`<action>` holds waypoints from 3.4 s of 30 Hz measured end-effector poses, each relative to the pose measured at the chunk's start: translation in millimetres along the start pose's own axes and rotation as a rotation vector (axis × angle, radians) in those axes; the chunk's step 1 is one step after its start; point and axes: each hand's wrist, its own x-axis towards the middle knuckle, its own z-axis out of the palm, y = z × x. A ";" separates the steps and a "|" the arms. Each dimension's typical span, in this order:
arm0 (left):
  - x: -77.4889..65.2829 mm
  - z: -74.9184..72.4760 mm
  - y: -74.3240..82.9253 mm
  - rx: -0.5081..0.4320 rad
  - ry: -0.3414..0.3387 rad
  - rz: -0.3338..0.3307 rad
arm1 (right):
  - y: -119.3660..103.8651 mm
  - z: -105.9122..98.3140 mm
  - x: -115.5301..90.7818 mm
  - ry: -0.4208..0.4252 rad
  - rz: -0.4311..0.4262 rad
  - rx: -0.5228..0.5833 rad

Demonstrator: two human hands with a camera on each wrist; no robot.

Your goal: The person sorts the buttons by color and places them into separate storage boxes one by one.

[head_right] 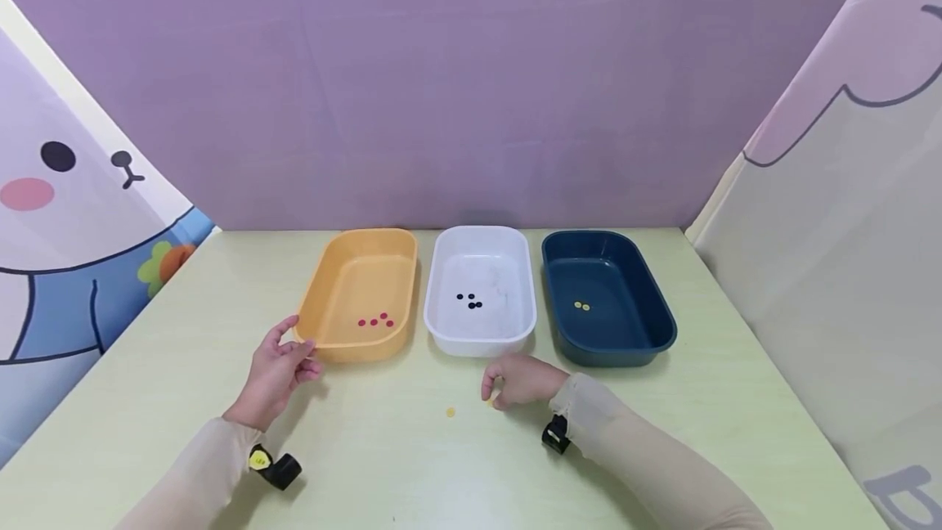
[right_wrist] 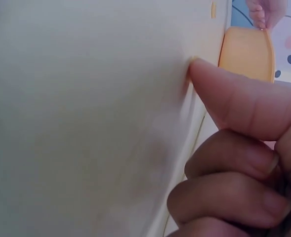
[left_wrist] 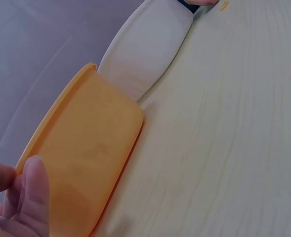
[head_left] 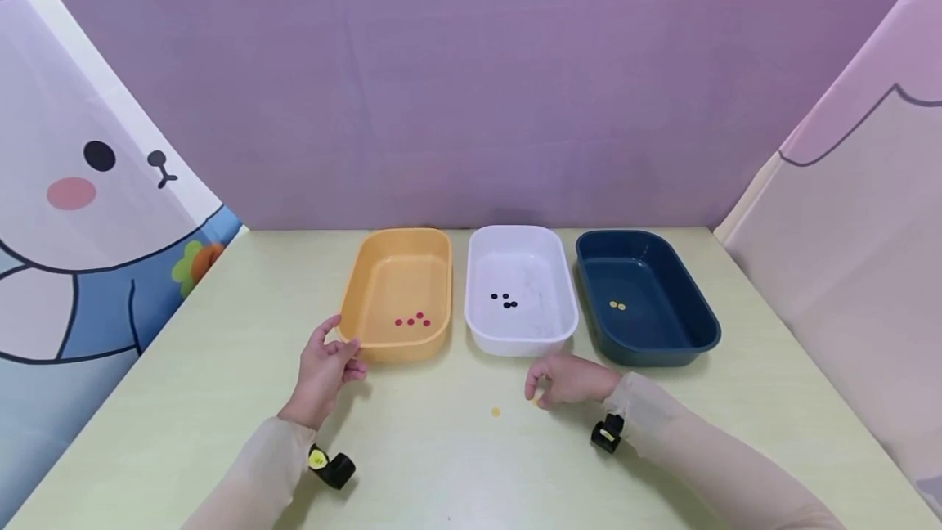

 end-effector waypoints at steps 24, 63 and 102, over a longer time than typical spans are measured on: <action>-0.1 2.4 -1.2 0.001 0.034 -0.008 | 9.5 -2.9 -6.0 -0.022 -0.045 -0.056; -6.1 13.0 -4.0 0.002 0.043 0.035 | 31.0 -48.5 -52.4 0.116 0.086 -0.044; -5.3 3.7 -3.7 -0.016 0.041 0.017 | 29.2 -153.2 -55.5 0.166 0.244 0.057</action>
